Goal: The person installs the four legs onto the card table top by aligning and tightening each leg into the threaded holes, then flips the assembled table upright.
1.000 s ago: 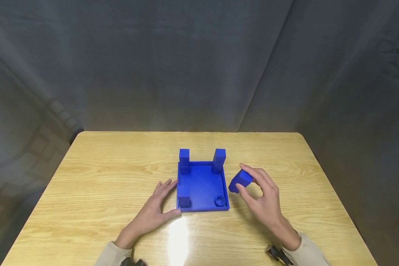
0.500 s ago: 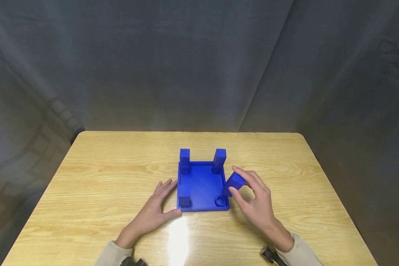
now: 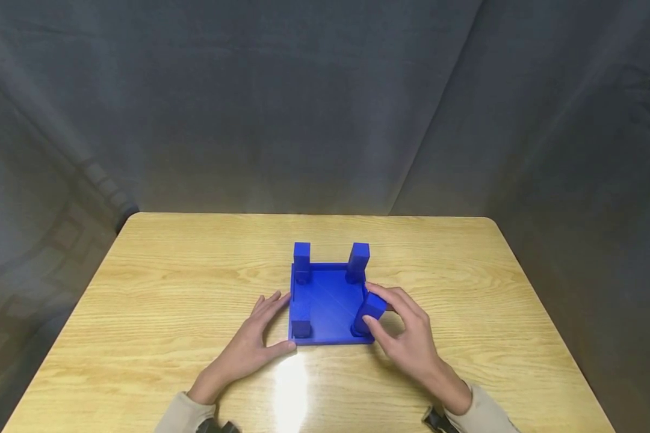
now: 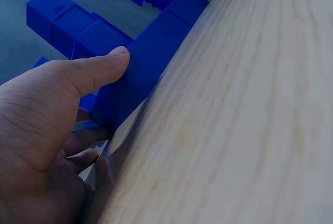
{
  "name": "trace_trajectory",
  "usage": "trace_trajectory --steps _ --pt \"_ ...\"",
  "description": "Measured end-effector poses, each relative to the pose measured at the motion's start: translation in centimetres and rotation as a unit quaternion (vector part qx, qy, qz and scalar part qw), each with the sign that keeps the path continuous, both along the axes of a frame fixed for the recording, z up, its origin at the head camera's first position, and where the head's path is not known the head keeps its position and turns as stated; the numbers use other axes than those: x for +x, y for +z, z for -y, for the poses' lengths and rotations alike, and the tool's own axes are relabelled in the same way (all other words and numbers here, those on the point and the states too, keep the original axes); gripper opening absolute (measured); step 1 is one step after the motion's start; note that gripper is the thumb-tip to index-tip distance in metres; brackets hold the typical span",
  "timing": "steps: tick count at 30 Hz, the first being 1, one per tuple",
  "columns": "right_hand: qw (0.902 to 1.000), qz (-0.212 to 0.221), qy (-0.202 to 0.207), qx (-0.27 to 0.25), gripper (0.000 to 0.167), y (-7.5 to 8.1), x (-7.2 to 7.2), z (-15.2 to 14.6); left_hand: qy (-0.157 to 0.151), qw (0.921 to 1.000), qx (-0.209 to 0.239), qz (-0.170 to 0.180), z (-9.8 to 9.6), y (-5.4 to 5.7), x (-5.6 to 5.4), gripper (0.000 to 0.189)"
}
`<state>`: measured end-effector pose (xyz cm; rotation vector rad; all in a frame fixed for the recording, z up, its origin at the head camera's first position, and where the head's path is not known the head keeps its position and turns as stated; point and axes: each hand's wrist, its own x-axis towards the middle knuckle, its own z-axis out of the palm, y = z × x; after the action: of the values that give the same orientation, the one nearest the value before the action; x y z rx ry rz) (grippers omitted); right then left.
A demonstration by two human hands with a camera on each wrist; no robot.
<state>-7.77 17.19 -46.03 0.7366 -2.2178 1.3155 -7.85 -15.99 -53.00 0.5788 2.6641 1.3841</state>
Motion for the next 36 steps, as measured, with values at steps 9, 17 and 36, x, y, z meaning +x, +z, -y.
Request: trace_trajectory --steps 9,17,36 --pt "0.9993 -0.003 0.012 0.036 0.068 -0.3 0.0 0.1 -0.001 1.0000 0.003 0.005 0.0 0.1 0.0 0.096" --pt "0.9965 -0.017 0.011 0.081 0.073 -0.1 -0.4 -0.3 -0.004 0.9999 0.004 -0.008 0.0 0.1 0.0 0.096" --pt "0.9962 0.038 0.036 0.070 0.045 1.9 -0.4 -1.9 -0.002 0.9999 0.012 -0.005 0.1 0.0 0.0 0.096"
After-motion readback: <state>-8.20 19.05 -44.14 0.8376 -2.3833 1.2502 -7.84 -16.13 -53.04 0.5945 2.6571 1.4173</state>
